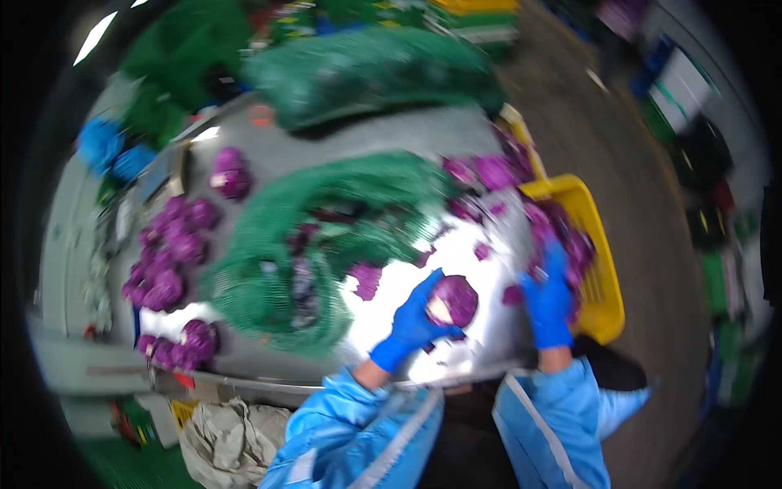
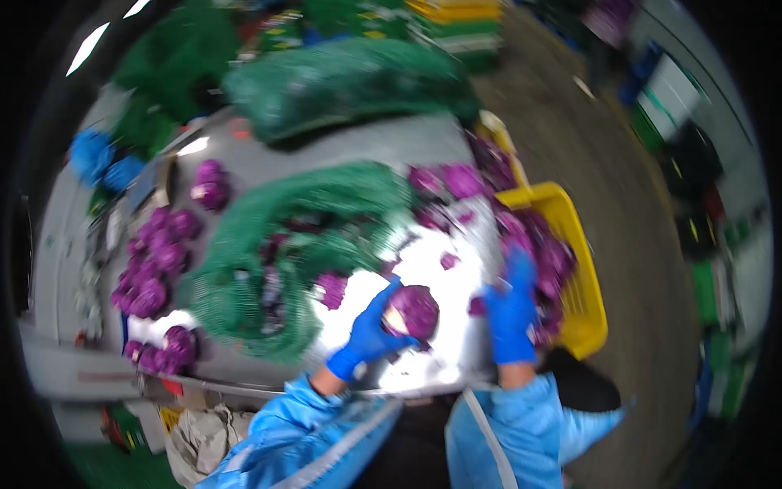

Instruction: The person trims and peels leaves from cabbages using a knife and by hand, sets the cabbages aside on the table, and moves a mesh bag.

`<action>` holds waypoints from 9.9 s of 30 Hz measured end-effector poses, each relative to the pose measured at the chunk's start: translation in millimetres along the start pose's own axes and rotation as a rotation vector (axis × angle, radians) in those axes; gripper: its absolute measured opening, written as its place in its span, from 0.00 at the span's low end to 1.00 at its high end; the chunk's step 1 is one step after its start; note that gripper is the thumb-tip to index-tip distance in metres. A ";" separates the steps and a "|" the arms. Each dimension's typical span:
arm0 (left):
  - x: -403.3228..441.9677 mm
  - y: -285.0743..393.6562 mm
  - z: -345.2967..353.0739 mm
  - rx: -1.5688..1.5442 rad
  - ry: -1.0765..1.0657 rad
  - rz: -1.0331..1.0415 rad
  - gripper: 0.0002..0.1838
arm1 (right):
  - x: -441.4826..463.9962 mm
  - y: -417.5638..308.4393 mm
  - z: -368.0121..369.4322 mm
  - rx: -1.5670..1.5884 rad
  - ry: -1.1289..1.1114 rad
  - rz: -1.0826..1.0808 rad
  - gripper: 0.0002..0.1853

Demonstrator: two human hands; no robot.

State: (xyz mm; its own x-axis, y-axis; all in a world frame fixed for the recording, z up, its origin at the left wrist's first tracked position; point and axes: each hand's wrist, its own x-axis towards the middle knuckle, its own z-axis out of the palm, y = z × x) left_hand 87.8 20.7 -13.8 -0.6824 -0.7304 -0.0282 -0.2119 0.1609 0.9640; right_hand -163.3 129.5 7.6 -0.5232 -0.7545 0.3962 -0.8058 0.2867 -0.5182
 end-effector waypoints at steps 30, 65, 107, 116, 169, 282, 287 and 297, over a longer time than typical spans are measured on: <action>2.8 19.4 45.1 0.297 -0.094 0.200 0.63 | 5.9 -14.6 28.8 -0.054 -0.413 0.328 0.20; -3.1 15.0 -10.0 -0.290 -0.044 0.037 0.69 | -24.7 -59.0 11.4 0.396 -0.586 0.277 0.20; -11.9 8.9 34.4 0.186 -0.003 0.034 0.63 | -13.3 -62.3 24.7 0.164 -0.481 0.352 0.30; 17.9 36.9 32.3 0.186 -0.089 -0.156 0.58 | -51.1 -66.2 9.2 -0.081 -0.519 0.181 0.39; -5.1 16.4 11.2 0.013 -0.245 0.061 0.59 | 11.9 -66.5 0.9 0.035 -0.834 0.032 0.14; -155.8 -118.8 -406.5 -1.457 1.380 0.620 0.41 | -34.8 -48.7 76.0 0.737 -0.673 0.813 0.17; -161.5 -85.8 -384.9 -0.200 1.221 -0.332 0.46 | -37.9 -63.3 71.8 0.876 -0.625 0.805 0.15; -166.5 -153.8 -357.5 0.595 1.015 -0.627 0.40 | -46.5 -137.8 72.7 0.846 -0.739 0.421 0.17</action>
State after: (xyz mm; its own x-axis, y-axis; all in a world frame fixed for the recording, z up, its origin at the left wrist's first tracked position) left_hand 484.1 -119.7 -62.7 0.4069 -0.9127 0.0367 -0.7449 -0.3083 0.5917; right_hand -7.7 82.2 5.5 -0.1929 -0.9305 -0.3115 -0.0271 0.3224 -0.9462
